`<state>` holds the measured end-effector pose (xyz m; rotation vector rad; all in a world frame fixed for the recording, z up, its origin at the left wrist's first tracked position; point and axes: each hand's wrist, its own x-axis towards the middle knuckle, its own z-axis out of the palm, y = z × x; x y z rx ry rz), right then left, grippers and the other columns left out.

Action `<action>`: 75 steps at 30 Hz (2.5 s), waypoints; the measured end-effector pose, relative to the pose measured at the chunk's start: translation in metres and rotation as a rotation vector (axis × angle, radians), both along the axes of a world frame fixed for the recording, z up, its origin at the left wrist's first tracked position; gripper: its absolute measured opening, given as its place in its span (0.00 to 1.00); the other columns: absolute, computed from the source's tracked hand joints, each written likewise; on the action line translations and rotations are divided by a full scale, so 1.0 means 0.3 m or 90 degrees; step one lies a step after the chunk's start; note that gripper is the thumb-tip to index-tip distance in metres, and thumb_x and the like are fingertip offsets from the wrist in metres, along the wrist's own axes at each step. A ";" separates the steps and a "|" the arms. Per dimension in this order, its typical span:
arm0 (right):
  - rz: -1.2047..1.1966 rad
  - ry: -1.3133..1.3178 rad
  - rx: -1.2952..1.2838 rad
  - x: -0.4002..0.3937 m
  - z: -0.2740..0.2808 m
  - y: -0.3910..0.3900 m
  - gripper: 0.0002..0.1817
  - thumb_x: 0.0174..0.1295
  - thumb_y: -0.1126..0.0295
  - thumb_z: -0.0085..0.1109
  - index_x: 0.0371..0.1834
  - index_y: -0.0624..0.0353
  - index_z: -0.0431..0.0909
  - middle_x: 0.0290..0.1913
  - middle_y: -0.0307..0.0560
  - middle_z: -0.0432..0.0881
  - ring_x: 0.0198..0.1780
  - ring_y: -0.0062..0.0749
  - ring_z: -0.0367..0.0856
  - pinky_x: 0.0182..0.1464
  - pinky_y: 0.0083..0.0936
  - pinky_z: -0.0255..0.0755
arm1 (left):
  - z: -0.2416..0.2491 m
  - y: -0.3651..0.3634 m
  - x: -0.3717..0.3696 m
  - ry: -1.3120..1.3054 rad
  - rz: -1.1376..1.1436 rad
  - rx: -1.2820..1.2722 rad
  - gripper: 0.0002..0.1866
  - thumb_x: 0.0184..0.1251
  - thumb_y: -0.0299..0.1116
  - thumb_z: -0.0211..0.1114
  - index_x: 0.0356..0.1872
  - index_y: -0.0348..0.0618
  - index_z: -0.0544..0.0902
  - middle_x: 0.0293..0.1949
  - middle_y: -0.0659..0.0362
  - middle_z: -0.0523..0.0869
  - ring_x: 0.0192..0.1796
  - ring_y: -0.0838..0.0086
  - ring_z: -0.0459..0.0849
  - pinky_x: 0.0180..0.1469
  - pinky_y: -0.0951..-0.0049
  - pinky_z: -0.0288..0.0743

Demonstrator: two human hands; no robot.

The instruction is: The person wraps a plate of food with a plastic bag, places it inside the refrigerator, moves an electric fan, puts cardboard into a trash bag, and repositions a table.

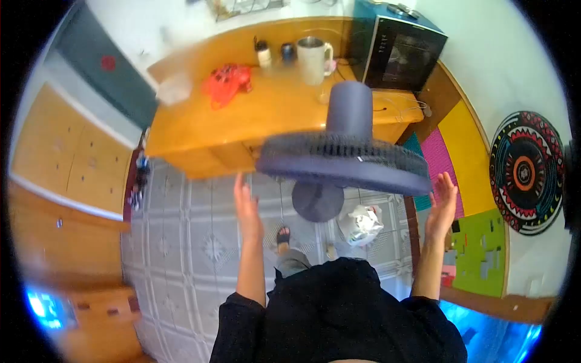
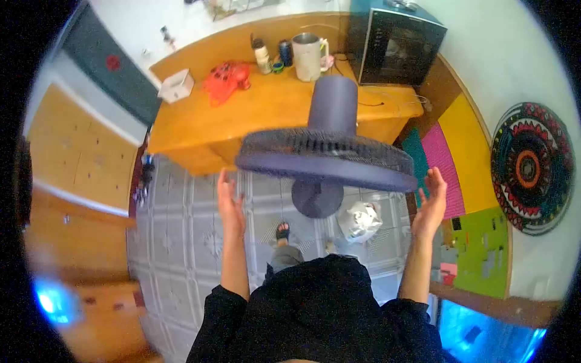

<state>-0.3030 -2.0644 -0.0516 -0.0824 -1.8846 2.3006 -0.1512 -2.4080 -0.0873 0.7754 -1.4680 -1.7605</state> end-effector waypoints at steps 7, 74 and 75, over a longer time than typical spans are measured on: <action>-0.070 0.080 -0.068 0.038 0.070 -0.217 0.30 0.66 0.49 0.31 0.56 0.64 0.65 0.57 0.49 0.68 0.57 0.34 0.65 0.60 0.34 0.54 | 0.000 -0.247 -0.305 -0.028 -0.352 0.089 0.31 0.66 0.51 0.43 0.62 0.40 0.59 0.65 0.53 0.57 0.68 0.64 0.51 0.66 0.66 0.43; -0.899 0.195 -0.251 -0.412 0.034 -0.114 0.14 0.55 0.63 0.46 0.35 0.62 0.74 0.38 0.44 0.76 0.40 0.35 0.74 0.44 0.30 0.68 | -0.105 0.135 -1.596 0.225 -1.057 -0.151 0.41 0.51 0.44 0.66 0.62 0.42 0.54 0.61 0.47 0.59 0.65 0.59 0.56 0.65 0.66 0.51; -0.944 0.202 -0.262 -0.422 0.044 -0.132 0.15 0.55 0.63 0.46 0.38 0.62 0.73 0.38 0.44 0.76 0.40 0.34 0.74 0.45 0.31 0.68 | -0.067 0.130 -1.590 0.212 -1.056 -0.174 0.41 0.51 0.47 0.66 0.62 0.41 0.54 0.61 0.46 0.59 0.65 0.59 0.57 0.65 0.66 0.50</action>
